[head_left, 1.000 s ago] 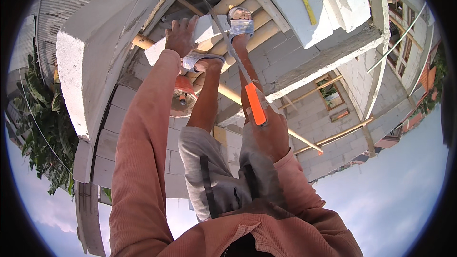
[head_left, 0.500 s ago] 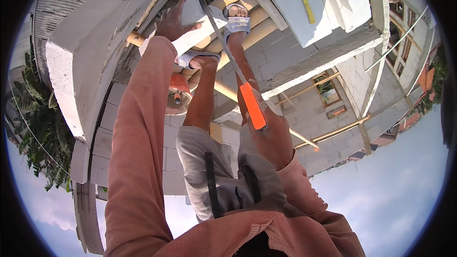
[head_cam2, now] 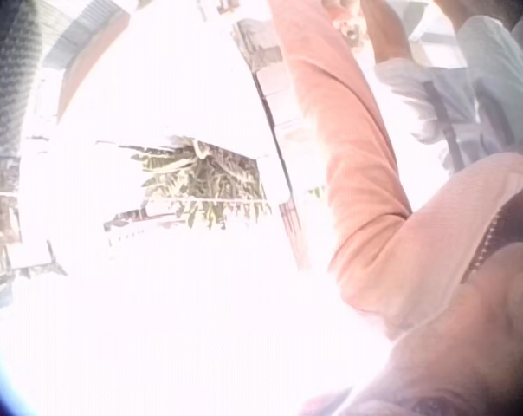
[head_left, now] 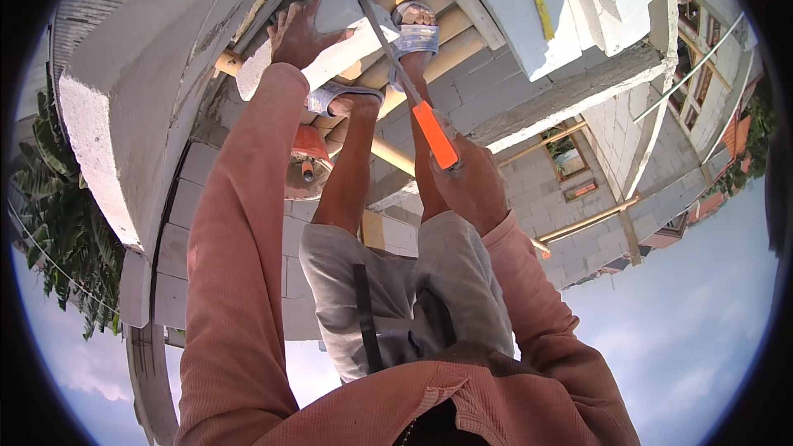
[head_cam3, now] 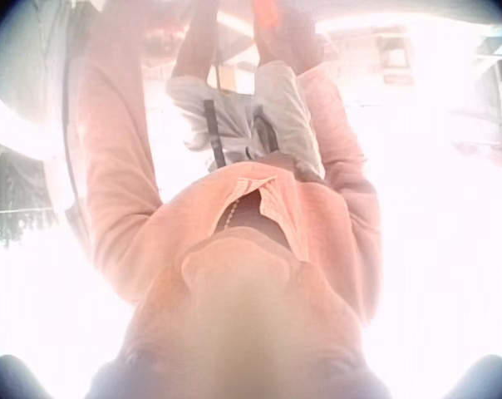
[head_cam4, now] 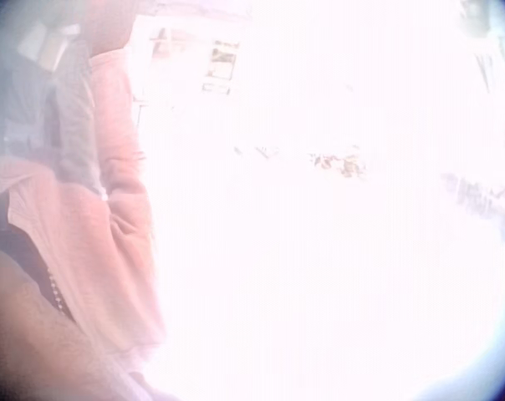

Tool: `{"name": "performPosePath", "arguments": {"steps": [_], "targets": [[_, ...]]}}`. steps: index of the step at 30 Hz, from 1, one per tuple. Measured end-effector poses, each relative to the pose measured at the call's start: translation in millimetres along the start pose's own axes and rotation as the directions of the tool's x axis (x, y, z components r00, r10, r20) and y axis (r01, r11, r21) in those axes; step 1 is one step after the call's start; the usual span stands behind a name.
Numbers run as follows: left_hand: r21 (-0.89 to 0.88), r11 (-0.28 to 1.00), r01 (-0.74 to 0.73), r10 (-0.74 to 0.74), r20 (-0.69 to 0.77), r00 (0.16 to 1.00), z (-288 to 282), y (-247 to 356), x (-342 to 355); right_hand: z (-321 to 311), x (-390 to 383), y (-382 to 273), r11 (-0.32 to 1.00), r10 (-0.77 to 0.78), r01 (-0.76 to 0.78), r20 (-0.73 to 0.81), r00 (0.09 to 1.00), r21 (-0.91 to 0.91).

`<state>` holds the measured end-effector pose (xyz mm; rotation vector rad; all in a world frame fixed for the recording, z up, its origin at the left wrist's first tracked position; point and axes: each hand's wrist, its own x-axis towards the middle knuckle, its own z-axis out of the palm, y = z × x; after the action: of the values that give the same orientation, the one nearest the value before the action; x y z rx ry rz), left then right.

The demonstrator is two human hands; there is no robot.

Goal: The person places a block onto a wall, saws the end of a block, and then places the cut piece into a gap in the block wall.

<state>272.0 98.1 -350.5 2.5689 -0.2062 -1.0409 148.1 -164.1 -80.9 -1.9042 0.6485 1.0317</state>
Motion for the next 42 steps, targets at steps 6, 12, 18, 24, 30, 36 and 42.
{"name": "performPosePath", "arguments": {"steps": [6, 12, 18, 24, 30, 36, 42], "targets": [[0.031, 0.999, 0.039, -0.041, 0.08, 0.996, -11, 34, 8, 5, 7, 26, 0.995, 0.089, -0.089, -0.002, 0.996, 0.051], [-0.031, 0.999, 0.016, -0.014, 0.063, 0.998, 3, 4, -3, -7, -32, 24, 0.982, 0.081, -0.075, -0.03, 0.996, 0.171], [-0.11, 0.994, -0.026, 0.034, 0.077, 0.996, 10, 10, 25, 24, 61, 55, 1.0, -0.005, 0.004, -0.087, 0.996, -0.016], [-0.123, 0.991, -0.049, 0.054, 0.041, 0.998, 12, -21, 17, -2, -56, 47, 0.991, -0.01, 0.017, -0.056, 0.998, 0.132], [-0.087, 0.994, -0.063, 0.064, 0.014, 0.998, 15, 7, 22, 20, 59, 59, 0.992, -0.071, 0.06, -0.096, 0.993, -0.108], [-0.291, 0.956, -0.042, 0.074, 0.099, 0.992, 6, -5, 31, 23, 20, 32, 0.998, 0.06, -0.062, -0.061, 0.996, -0.026], [-0.168, 0.986, 0.013, 0.005, 0.105, 0.994, 14, -17, 13, -1, -47, 49, 0.992, 0.122, -0.12, 0.049, 0.991, -0.04]]}}
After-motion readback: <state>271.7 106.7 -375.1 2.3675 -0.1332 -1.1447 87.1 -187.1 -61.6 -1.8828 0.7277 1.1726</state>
